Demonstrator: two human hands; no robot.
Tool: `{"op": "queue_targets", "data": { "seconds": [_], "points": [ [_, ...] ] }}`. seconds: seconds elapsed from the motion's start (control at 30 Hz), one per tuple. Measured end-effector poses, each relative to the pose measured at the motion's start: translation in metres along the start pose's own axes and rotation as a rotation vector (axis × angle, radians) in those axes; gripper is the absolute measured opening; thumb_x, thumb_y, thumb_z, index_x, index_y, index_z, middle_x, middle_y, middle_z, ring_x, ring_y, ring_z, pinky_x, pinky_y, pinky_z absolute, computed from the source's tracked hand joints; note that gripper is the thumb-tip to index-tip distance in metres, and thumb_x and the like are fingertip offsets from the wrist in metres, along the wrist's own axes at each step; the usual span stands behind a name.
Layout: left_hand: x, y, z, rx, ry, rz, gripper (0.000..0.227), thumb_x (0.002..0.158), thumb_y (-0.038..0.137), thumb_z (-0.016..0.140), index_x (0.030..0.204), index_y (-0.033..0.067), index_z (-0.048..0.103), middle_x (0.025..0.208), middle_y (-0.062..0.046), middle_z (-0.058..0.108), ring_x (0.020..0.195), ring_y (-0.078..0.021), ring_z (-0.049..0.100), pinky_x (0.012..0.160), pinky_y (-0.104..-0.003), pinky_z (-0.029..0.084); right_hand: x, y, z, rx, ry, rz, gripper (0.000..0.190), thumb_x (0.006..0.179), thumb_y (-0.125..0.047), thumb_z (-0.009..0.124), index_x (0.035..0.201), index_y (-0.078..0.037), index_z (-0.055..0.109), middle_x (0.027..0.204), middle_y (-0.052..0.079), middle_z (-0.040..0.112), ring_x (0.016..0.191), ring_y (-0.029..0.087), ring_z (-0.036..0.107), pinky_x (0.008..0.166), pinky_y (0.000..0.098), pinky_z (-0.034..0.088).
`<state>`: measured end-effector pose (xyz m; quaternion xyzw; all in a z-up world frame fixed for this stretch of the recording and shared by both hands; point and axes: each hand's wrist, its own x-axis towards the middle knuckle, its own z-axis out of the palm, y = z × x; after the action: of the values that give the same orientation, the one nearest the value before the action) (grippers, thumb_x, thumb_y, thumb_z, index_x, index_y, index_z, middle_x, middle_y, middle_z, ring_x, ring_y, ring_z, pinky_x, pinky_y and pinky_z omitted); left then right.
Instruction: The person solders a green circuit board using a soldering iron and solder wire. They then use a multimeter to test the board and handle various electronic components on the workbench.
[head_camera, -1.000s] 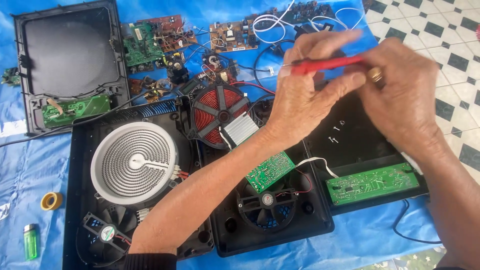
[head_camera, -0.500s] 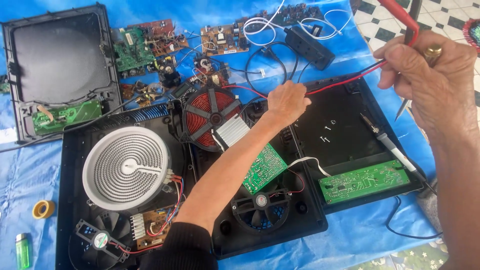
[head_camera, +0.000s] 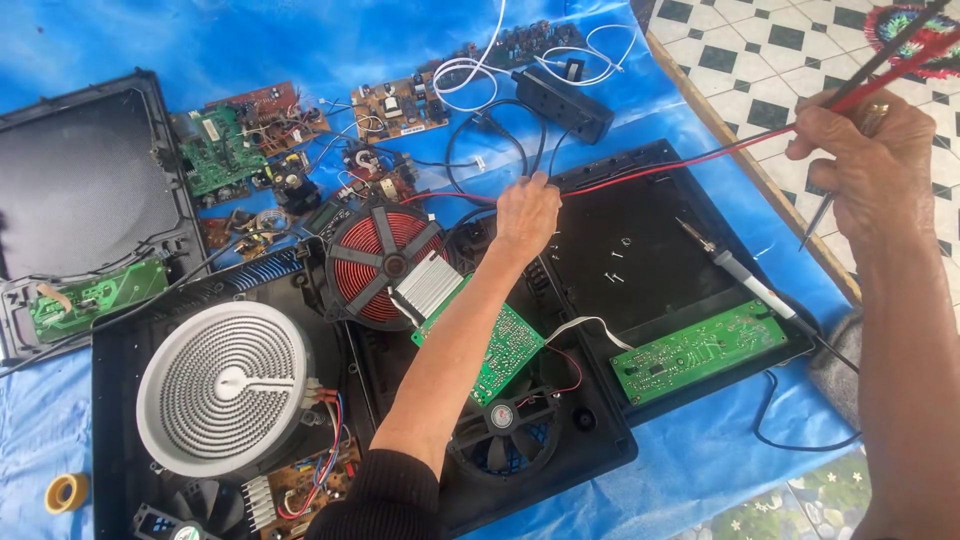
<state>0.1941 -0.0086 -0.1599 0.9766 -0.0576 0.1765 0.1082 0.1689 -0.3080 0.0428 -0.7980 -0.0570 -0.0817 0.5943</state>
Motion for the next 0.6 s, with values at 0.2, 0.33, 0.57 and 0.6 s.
{"op": "queue_targets", "data": {
  "seconds": [0.2,0.33,0.57,0.6],
  "points": [
    [-0.014,0.004,-0.008,0.287,-0.019,0.059,0.011,0.084,0.02,0.082,0.092,0.0128,0.08,0.097,-0.006,0.071,0.103,-0.028,0.061,0.075,-0.039,0.058,0.024,0.05,-0.013,0.055,0.125,0.158,0.01,0.11,-0.016,0.071,0.113,-0.021,0.062,0.095,-0.008,0.069,0.071,-0.003,0.068,0.044,0.0082,0.034],
    [-0.026,0.007,-0.008,0.363,-0.04,0.097,0.013,0.075,0.022,0.086,0.087,0.0187,0.083,0.091,-0.001,0.071,0.105,-0.0263,0.057,0.077,-0.035,0.056,0.041,0.101,-0.015,-0.125,0.097,0.103,0.01,0.11,-0.01,0.069,0.112,-0.015,0.061,0.096,-0.002,0.068,0.073,0.001,0.065,0.051,0.0088,0.041],
    [-0.041,0.034,-0.076,0.341,-0.534,0.111,0.046,0.093,0.063,0.062,0.116,0.0258,0.078,0.116,-0.004,0.073,0.133,-0.0309,0.043,0.121,-0.06,0.022,0.076,0.154,0.013,-0.609,-0.084,0.203,0.022,0.101,-0.025,0.07,0.089,-0.007,0.071,0.071,0.007,0.069,0.072,0.012,0.052,0.07,0.0311,0.042],
    [-0.043,0.037,-0.081,0.292,-0.59,0.12,0.047,0.096,0.063,0.057,0.118,0.0253,0.077,0.119,-0.004,0.074,0.142,-0.0344,0.04,0.126,-0.065,0.012,0.094,0.177,0.016,-0.797,-0.155,0.128,0.033,0.102,-0.031,0.07,0.082,-0.006,0.074,0.068,0.008,0.073,0.084,0.017,0.063,0.08,0.0393,0.048]
  ]
}}
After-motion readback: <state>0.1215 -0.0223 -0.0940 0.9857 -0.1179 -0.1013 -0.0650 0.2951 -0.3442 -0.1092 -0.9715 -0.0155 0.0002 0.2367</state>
